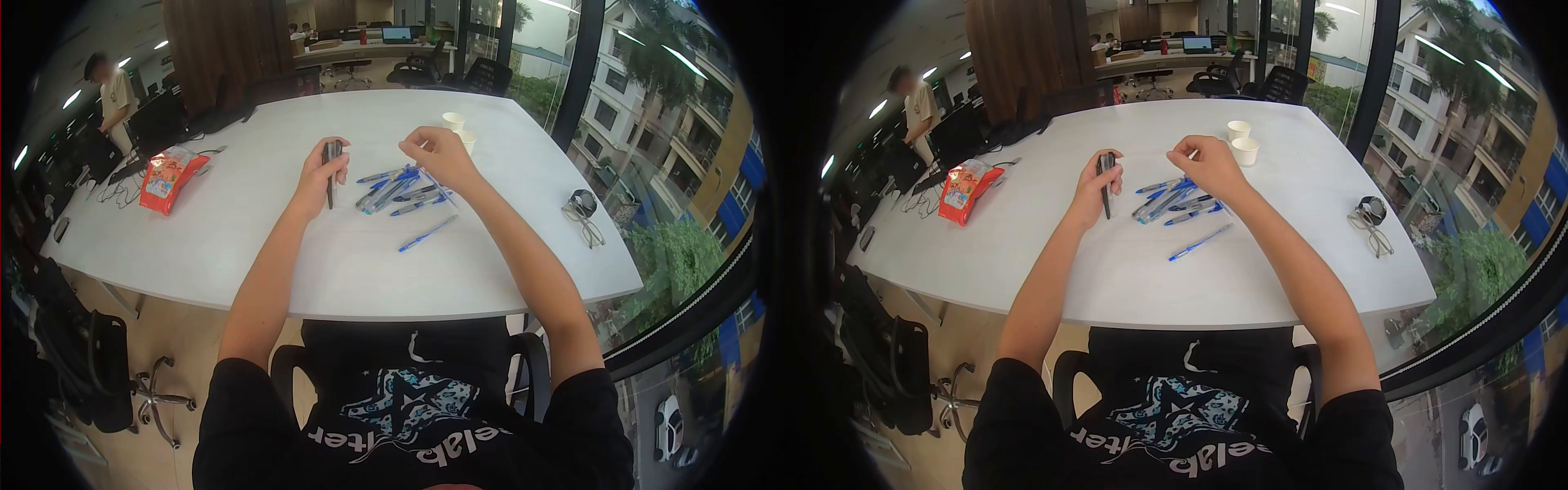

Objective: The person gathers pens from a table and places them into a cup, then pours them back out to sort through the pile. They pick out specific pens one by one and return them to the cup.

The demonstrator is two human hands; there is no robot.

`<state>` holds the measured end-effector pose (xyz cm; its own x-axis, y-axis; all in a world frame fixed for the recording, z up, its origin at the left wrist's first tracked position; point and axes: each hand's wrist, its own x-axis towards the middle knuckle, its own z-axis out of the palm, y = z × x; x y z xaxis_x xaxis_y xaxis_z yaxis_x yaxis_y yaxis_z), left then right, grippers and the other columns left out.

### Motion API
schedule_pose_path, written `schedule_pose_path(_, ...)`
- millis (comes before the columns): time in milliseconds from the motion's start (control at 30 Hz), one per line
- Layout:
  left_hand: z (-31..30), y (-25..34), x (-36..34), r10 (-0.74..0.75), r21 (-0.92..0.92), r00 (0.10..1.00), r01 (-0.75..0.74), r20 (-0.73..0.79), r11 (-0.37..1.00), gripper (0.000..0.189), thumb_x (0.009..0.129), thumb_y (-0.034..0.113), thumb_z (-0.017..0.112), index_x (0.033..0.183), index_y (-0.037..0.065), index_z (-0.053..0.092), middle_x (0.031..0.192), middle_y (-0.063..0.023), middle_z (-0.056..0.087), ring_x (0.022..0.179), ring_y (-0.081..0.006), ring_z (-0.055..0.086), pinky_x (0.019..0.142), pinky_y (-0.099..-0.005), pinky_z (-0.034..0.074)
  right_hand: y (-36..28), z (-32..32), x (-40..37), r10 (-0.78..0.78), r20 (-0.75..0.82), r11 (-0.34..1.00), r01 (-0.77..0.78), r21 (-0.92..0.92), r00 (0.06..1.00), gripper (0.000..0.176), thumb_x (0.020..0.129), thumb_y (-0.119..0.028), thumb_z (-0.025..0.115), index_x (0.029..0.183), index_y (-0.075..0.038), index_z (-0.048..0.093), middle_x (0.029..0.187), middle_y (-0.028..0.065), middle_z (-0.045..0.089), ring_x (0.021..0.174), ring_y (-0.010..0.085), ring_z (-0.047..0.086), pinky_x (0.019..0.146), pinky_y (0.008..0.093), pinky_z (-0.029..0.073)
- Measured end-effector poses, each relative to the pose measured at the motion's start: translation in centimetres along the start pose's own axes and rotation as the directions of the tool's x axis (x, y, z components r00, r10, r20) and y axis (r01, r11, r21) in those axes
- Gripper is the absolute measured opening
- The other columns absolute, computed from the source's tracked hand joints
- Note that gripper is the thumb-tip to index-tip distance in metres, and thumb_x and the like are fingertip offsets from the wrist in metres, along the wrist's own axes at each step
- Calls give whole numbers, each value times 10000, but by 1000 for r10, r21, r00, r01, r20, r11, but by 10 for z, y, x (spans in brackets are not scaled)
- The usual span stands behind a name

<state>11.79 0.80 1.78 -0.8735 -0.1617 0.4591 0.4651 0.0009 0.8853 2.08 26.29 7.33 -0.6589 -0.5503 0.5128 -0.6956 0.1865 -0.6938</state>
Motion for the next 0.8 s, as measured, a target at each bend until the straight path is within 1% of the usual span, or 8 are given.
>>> schedule_pose_path(300,-2,4,-2,-180,102,984,180,-10,978,263,1063,241,642,1248,72,559,849,0,557,652,-97,520,649,-260,422,30,-39,-22,5,-31,999,-4,34,1000,273,974,-296,749,943,-25,771,773,37,713,689,106,615,647,295,504)
schedule_pose_path(367,-6,6,-1,-193,59,981,193,-16,979,255,1079,258,634,1242,77,561,879,-10,588,691,-105,565,662,-256,440,42,-42,-29,22,2,982,-21,-190,1000,251,970,-286,735,944,-40,775,807,54,739,714,160,663,684,329,531)
schedule_pose_path(400,-6,7,0,-149,-6,988,149,-50,989,247,1086,260,626,1245,82,563,939,-30,626,782,-131,625,708,-260,479,46,-42,-31,34,-4,984,-35,-174,999,251,970,-286,735,944,-40,775,807,54,739,714,160,663,684,329,531)
schedule_pose_path(433,-5,7,0,-110,-70,990,104,-86,992,240,1094,262,619,1247,87,565,1000,-50,664,872,-157,684,754,-265,518,50,-42,-33,-16,52,945,32,-325,999,244,967,-285,724,946,-48,777,835,69,752,743,204,687,707,356,544)
schedule_pose_path(467,-13,5,2,-124,-160,991,114,-52,981,239,1093,260,619,1243,83,561,1178,-114,689,1138,-241,705,958,-322,579,54,-42,-36,-59,115,878,106,-467,992,239,964,-284,712,947,-55,780,862,84,765,772,248,710,730,383,557)
schedule_pose_path(600,-4,11,3,-85,-277,991,54,-102,959,289,1094,272,612,1272,53,552,1348,-170,642,1287,-291,647,1134,-381,534,52,-34,-40,-72,160,876,139,-461,984,242,958,-290,696,943,-64,782,900,108,775,835,304,726,772,421,565)
schedule_pose_path(667,-5,12,2,-54,-272,996,32,-73,962,405,1095,279,603,1383,6,518,1486,-212,556,1391,-322,568,1217,-424,471,50,-27,-40,-122,191,865,199,-461,974,248,957,-293,699,939,-60,782,904,113,775,838,314,724,782,428,564)
schedule_pose_path(800,-2,17,1,-41,-265,998,26,-52,964,510,1108,283,570,1498,-23,447,1550,-223,504,1422,-334,537,1222,-443,463,40,-18,-43,-102,236,864,204,-460,966,239,951,-286,705,943,-59,782,914,121,774,844,316,722,790,428,563)
